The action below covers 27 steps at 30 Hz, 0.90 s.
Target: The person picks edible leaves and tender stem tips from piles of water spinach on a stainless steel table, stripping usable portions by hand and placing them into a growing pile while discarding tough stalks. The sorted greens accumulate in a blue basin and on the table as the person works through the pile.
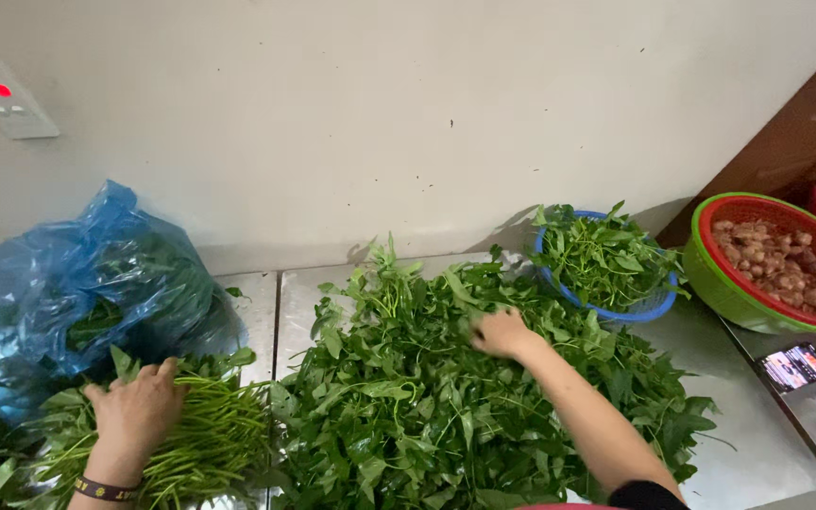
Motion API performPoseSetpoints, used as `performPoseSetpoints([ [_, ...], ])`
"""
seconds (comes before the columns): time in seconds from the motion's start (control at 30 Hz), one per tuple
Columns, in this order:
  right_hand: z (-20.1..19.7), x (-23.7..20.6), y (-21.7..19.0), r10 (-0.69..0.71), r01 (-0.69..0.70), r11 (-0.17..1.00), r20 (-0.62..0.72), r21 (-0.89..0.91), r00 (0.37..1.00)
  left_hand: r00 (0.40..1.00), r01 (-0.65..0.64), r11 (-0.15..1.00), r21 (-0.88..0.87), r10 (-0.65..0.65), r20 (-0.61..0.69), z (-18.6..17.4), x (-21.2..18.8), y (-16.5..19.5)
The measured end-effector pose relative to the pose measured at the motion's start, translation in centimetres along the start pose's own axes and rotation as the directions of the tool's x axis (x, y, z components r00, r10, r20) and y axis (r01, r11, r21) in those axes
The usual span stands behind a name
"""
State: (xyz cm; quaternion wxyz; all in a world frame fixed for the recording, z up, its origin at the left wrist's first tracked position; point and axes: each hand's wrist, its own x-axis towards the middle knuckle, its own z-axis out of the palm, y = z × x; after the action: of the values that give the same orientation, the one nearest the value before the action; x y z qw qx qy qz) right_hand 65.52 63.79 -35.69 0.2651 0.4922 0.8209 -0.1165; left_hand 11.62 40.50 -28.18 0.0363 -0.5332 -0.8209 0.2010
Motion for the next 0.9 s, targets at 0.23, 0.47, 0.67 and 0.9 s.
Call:
performPoseSetpoints([
  [0.23,-4.2,8.3,-3.9,0.165,-0.078,0.958,-0.307,0.276,0.937,0.976,-0.187,0.981,-0.059,0.179,-0.126,-4.9,0.3,6.4],
  [0.47,-2.9,6.8,-1.0,0.187,0.067,0.782,-0.336,0.620,0.923,0.838,-0.474,0.779,-0.410,0.256,-0.482,-9.0,-0.8,13.6],
  [0.67,0.1,-0.9,1.3,0.178,0.460,0.328,-0.532,0.825,0.828,0.841,-0.488,0.275,-0.828,0.400,-0.363,-12.2,-1.2,23.2],
  [0.9,0.2,-7.9,-3.8,0.257,0.489,0.493,-0.657,0.720,0.709,0.870,-0.382,-0.152,-0.911,0.274,-0.411,-12.4,-2.4,32.5],
])
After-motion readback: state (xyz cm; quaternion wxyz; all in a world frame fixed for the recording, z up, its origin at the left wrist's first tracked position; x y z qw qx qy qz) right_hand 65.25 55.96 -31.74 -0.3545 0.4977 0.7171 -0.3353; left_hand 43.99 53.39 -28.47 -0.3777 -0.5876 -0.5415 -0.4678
